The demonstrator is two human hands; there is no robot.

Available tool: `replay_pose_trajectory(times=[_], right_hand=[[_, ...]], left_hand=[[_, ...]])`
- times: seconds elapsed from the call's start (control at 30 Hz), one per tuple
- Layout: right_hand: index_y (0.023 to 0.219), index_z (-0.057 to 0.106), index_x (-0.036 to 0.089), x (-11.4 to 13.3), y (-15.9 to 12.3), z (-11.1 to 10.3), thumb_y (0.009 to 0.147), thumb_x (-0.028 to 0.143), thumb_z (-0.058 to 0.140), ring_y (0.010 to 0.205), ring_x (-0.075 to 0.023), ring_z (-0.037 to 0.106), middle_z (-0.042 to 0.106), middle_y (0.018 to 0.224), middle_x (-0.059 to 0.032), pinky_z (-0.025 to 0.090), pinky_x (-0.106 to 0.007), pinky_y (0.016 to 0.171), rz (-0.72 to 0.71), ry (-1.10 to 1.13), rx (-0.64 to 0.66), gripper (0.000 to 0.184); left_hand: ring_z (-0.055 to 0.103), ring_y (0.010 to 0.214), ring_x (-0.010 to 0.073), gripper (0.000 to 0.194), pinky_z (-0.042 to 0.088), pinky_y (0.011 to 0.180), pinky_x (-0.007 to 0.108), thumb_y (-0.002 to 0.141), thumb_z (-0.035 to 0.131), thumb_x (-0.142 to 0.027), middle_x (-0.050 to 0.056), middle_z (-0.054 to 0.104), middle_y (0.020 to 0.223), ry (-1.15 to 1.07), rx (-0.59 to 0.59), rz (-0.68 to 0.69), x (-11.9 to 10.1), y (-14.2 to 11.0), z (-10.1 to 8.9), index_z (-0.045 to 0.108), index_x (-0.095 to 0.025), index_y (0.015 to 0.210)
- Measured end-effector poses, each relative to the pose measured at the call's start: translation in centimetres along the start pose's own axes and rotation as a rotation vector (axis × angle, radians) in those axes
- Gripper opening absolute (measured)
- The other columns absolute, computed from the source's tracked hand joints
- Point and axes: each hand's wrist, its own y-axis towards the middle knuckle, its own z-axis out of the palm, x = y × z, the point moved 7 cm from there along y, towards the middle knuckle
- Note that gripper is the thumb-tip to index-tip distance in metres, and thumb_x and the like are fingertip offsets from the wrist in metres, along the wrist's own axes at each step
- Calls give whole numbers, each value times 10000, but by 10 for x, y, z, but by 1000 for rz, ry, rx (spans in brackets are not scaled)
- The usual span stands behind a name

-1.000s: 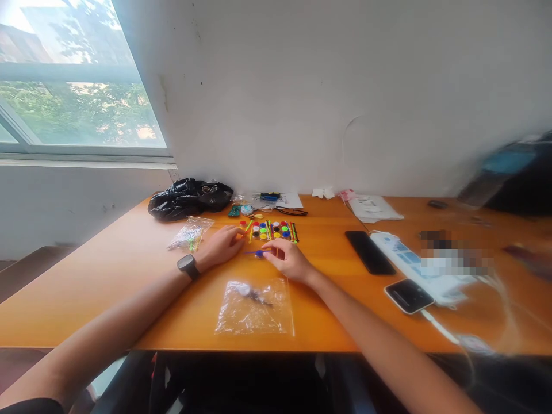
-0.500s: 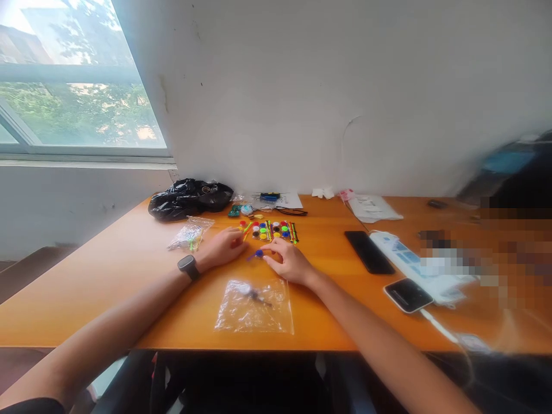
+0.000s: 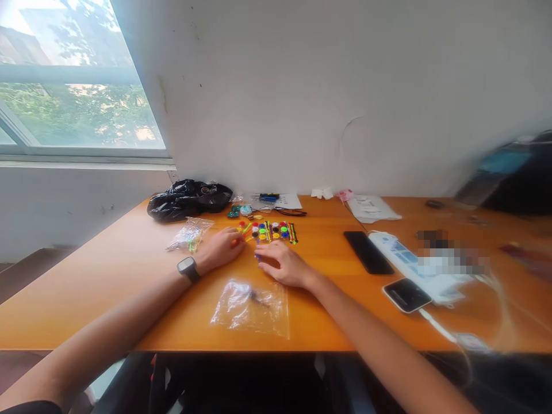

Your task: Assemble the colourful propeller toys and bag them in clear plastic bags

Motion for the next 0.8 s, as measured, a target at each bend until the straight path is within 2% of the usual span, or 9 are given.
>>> replay_pose_trajectory(times=[0.07,0.2,0.33,0.4,0.47,0.53,0.63,0.8], right_hand=[[1278,756,261,-1,1,-2,989,295,690,1276,-270,639,750,1324,-81,495,-469,1139,8,24,-29,299],[1018,775,242,-4,3,-11,988,287,675,1118,-254,696,787,1114,-72,522,-435,1061,53,14,-109,114],[811,699,223,-7,2,-16,951,248,681,941,-224,690,751,954,-52,534,-368,911,128,-39,-134,143],[824,705,221,-10,0,-17,888,162,681,926,-217,680,745,951,-42,518,-338,859,165,-81,-125,90],[902,740,225,-14,-1,-16,825,91,660,913,-211,672,746,962,-33,498,-316,815,207,-124,-107,174],[942,755,225,-18,-2,-16,797,68,640,876,-203,660,741,929,-24,473,-302,779,249,-169,-92,243],[898,748,219,-23,-3,-18,801,74,616,838,-195,644,729,873,-18,431,-295,742,307,-239,-73,219],[815,723,212,-23,-3,-23,792,50,578,875,-205,643,756,867,-23,372,-331,824,367,-370,-25,218]], left_hand=[[637,874,234,157,486,773,335,968,606,-207,67,714,891,0,-1,4,-1,0,-1,706,-211,847],[653,897,236,155,505,800,339,963,610,-201,62,734,897,-32,8,23,-4,0,-1,728,-217,863],[671,935,236,112,533,835,344,913,648,-169,51,746,920,-73,17,69,-11,-2,0,745,-223,919],[674,951,231,128,546,846,342,907,641,-157,54,741,937,-88,32,137,-17,-4,1,748,-224,933],[675,971,230,166,558,854,343,902,632,-147,60,737,965,-93,38,198,-23,-6,1,753,-226,982],[674,1002,241,232,570,868,357,874,643,-136,68,738,1005,-74,27,219,-24,-7,0,753,-228,1057],[669,1034,261,281,579,893,388,837,658,-129,73,739,1030,-20,23,215,-22,-6,0,748,-226,1084],[666,1012,249,271,579,883,374,844,609,-85,67,739,998,2,57,225,-16,-6,4,759,-223,1023]])
